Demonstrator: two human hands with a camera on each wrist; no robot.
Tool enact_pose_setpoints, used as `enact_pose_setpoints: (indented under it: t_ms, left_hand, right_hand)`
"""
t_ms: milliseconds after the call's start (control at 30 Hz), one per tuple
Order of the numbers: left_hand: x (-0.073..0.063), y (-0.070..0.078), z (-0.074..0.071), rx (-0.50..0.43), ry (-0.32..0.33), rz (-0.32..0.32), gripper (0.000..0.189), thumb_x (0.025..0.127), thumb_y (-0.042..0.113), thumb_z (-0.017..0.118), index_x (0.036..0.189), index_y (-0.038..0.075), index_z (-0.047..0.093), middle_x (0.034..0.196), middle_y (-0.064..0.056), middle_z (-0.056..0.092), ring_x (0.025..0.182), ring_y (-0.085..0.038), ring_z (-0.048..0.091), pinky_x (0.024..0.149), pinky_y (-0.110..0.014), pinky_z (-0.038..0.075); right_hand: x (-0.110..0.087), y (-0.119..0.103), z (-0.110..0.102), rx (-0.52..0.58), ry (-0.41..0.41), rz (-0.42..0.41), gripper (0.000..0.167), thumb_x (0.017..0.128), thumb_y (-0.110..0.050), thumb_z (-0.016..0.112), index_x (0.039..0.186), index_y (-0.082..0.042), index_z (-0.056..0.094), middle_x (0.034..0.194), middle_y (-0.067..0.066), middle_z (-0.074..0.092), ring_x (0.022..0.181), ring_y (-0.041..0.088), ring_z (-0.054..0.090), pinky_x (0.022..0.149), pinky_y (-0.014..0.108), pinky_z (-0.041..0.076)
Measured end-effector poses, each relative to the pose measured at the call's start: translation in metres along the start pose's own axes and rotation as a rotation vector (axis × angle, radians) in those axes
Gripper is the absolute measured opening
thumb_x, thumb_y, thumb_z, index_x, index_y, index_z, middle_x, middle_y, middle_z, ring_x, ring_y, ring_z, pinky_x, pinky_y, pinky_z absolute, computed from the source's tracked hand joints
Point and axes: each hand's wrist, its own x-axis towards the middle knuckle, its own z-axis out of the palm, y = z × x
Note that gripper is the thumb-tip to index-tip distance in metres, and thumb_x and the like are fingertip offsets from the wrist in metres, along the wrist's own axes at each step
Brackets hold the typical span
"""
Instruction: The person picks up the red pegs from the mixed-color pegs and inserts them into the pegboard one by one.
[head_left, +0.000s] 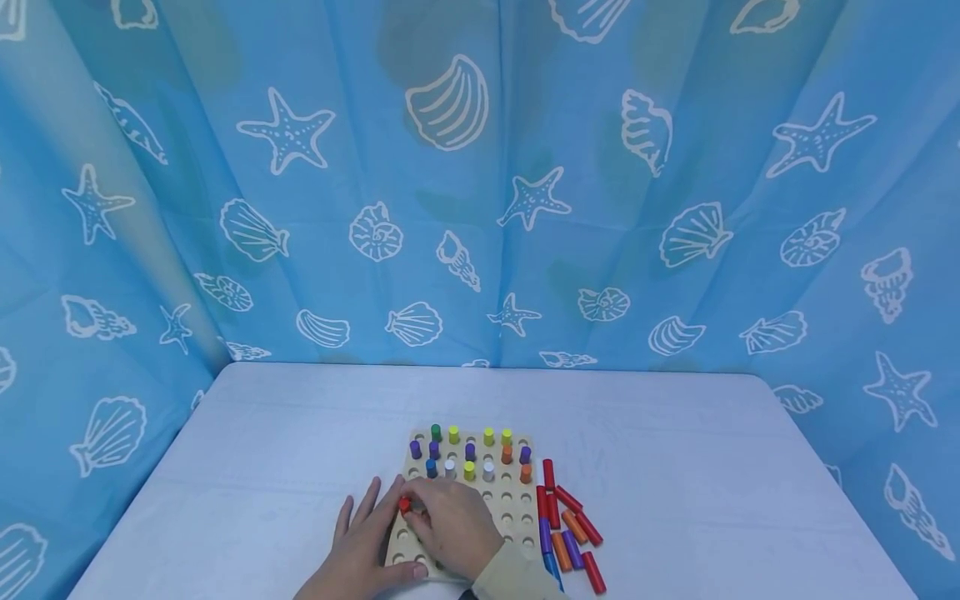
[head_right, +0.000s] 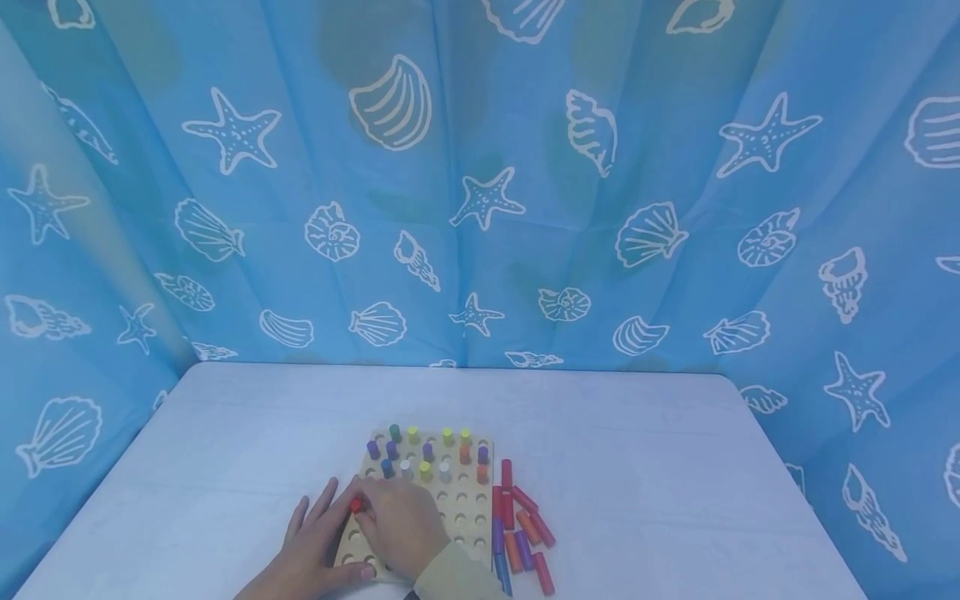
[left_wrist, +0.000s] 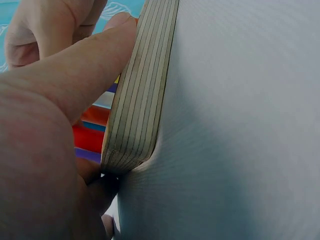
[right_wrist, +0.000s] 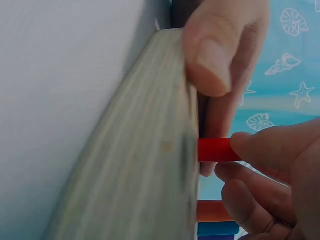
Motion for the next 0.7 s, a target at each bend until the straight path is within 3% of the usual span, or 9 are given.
enact_pose_setpoints:
  t_ms: [467, 700]
  left_hand:
    - [-0.001, 0.003, -0.001, 0.001, -0.012, -0.047, 0.118, 0.072, 0.066, 0.079, 0.160, 0.009, 0.025, 0.163, -0.015, 0.030, 0.152, -0.042, 0.007, 0.116, -0.069, -0.007]
    - [-0.001, 0.003, -0.001, 0.005, -0.016, -0.066, 0.120, 0.071, 0.066, 0.079, 0.160, 0.008, 0.025, 0.162, -0.016, 0.030, 0.152, -0.043, 0.008, 0.117, -0.068, -0.006]
  right_hand:
    - [-0.011, -0.004, -0.022, 0.034, 0.077, -0.020, 0.028, 0.095, -0.027, 0.071, 0.122, -0.021, 0.071, 0.114, -0.007, 0.073, 0.105, 0.010, 0.068, 0.089, 0.036, 0.059]
    - [-0.016, -0.004, -0.032, 0.040, 0.113, 0.008, 0.029, 0.096, -0.029, 0.070, 0.123, -0.019, 0.070, 0.112, -0.006, 0.073, 0.095, 0.008, 0.068, 0.085, 0.036, 0.059]
